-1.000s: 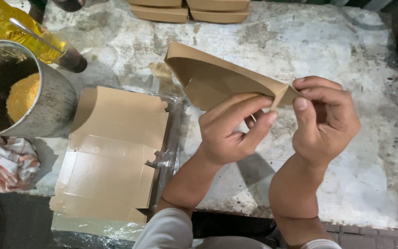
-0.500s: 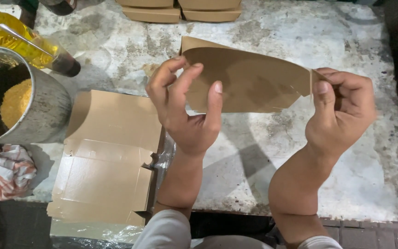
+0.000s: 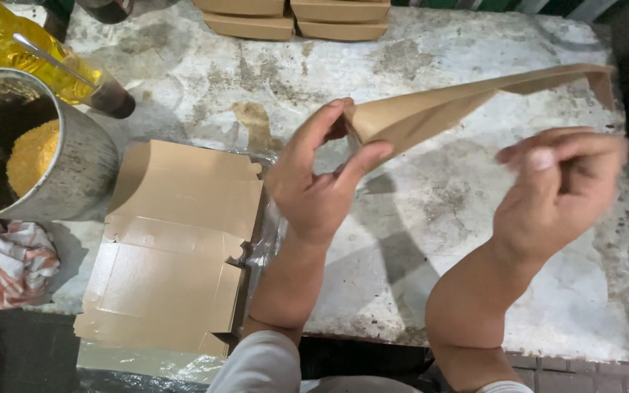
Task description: The person assembles flat cardboard boxes by folding and interlocking tabs to form rectangular containers. They handle multiple boxes one at a time, folding sides and securing tabs, then place finished boxes into a stack.
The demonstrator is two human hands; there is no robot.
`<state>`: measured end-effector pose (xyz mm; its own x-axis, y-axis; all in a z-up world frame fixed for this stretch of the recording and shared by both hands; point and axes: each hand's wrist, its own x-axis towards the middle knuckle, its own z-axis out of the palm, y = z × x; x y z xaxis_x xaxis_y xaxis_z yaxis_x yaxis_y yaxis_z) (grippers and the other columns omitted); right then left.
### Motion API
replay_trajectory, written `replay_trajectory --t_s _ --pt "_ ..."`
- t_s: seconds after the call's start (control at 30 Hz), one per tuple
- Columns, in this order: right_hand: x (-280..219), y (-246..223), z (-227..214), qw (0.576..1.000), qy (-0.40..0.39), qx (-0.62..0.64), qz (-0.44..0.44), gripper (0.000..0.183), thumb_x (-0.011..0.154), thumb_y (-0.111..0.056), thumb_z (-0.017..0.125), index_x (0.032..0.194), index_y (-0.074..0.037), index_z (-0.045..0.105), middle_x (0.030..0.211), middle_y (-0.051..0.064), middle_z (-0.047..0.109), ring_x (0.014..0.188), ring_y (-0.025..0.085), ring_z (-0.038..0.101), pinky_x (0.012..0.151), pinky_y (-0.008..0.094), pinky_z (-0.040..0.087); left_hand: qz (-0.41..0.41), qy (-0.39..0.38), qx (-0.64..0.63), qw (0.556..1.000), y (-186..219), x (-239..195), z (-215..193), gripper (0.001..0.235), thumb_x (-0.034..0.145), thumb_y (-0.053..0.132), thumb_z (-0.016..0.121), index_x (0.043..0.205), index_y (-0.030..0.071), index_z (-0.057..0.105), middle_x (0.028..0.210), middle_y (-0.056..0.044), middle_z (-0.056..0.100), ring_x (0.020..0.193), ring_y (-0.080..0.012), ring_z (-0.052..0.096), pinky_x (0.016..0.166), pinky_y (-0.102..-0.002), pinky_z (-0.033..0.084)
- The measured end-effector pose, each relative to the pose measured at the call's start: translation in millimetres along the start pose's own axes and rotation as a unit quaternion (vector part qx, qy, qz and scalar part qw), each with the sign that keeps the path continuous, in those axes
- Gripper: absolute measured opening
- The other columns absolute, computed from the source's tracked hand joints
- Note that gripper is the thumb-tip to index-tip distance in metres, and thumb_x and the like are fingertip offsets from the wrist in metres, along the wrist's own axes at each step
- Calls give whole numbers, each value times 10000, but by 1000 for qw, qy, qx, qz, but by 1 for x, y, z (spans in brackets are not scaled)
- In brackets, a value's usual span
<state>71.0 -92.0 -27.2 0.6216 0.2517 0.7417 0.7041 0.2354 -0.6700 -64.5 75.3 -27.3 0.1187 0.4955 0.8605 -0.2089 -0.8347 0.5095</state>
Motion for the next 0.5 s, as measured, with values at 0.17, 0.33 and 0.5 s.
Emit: replay_trajectory --t_s 0.17,0.33,0.5 --pt "-18 -19 24 966 -164 130 150 356 956 -281 644 1131 18 559 984 89 650 896 163 654 794 256 578 4 -98 -72 993 25 -10 13 417 822 194 814 1083 -21 569 1121 -192 680 1018 -286 738 891 -324 653" --pt "-25 -5 23 965 -116 132 196 361 952 -257 674 1150 41 628 994 48 658 932 125 614 809 238 526 -1 -186 -77 979 37 -5 10 163 911 11 752 1034 -54 667 1202 -205 636 1097 -341 694 990 -412 619" --pt "-26 2 22 964 -72 172 192 330 902 -164 743 1159 -1 613 1095 102 683 1043 184 671 937 289 589 6 -192 -137 972 39 -1 10 153 936 -47 697 1061 -126 660 1233 -260 600 1122 -390 687 993 -456 645"
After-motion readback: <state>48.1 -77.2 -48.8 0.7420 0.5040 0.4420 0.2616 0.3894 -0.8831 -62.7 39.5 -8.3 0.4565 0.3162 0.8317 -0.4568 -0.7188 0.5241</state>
